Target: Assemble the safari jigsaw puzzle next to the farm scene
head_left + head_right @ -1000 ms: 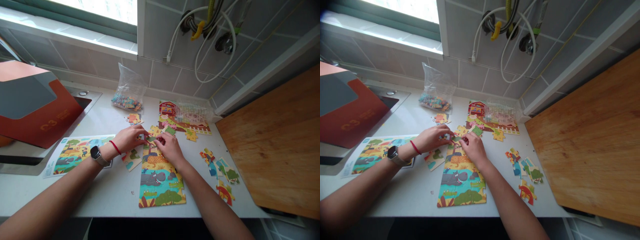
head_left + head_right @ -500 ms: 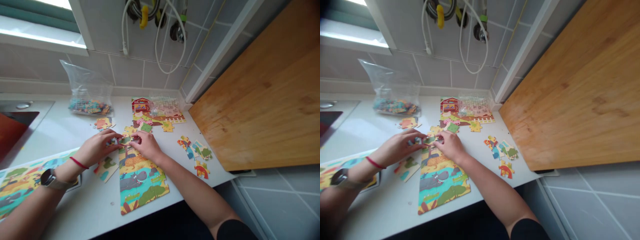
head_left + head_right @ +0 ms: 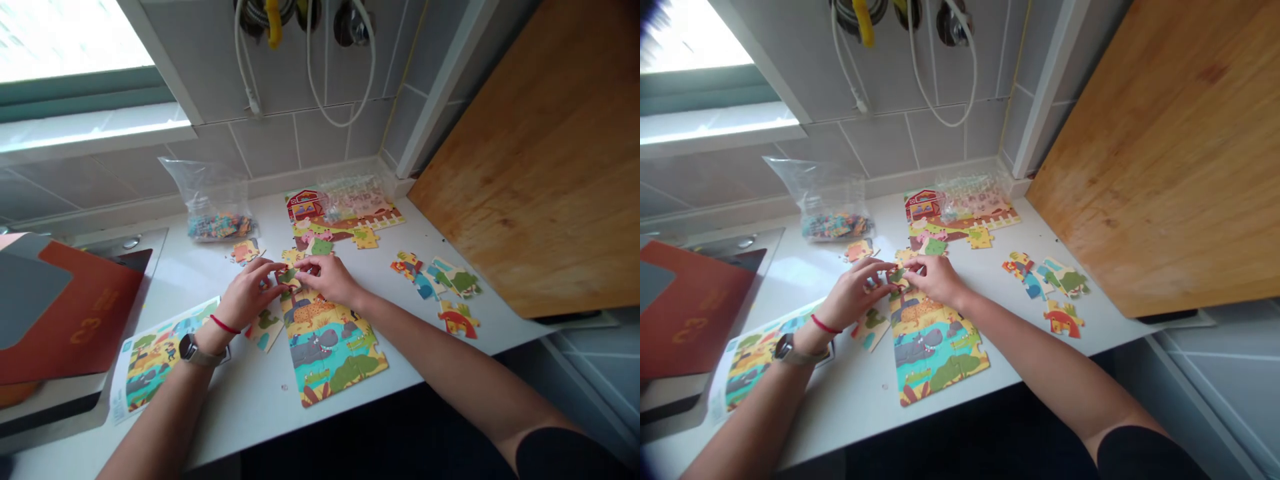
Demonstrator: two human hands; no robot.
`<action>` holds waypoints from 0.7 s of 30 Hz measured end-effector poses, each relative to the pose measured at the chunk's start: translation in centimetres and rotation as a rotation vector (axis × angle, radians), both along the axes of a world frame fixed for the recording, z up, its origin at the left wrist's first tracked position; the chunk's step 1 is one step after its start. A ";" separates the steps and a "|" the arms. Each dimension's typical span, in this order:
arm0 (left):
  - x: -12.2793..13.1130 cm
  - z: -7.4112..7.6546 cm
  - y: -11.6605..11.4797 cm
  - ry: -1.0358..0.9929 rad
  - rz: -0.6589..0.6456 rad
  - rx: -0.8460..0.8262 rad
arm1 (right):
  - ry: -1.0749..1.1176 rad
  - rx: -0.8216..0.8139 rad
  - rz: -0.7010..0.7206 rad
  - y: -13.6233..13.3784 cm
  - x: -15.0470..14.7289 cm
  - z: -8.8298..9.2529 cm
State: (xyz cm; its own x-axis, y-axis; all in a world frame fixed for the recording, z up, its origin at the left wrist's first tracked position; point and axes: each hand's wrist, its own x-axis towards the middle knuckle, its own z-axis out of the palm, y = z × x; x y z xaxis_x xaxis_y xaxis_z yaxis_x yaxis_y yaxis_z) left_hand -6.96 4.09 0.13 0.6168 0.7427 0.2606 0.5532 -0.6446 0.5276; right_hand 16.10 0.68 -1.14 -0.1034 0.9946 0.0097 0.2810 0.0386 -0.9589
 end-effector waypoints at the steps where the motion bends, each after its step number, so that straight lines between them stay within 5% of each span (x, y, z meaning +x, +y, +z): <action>1: 0.1 0.0 -0.2 -0.013 0.000 0.001 | 0.018 0.006 -0.006 0.0 0.2 0.0; 11: 1.0 0.3 -1.4 -0.002 0.037 -0.032 | 0.228 0.113 -0.148 0.8 1.4 -0.8; 21: 1.6 -0.6 -1.4 -0.131 0.035 0.009 | 0.148 0.200 -0.205 -0.6 0.4 -0.4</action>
State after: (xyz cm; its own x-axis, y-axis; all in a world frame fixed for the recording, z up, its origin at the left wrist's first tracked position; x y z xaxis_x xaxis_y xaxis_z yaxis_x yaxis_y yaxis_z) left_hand -5.34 2.68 -0.44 0.5509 0.7604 0.3439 0.5018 -0.6310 0.5916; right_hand 16.53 0.12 -1.50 0.1166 0.9713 0.2072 0.1601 0.1875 -0.9691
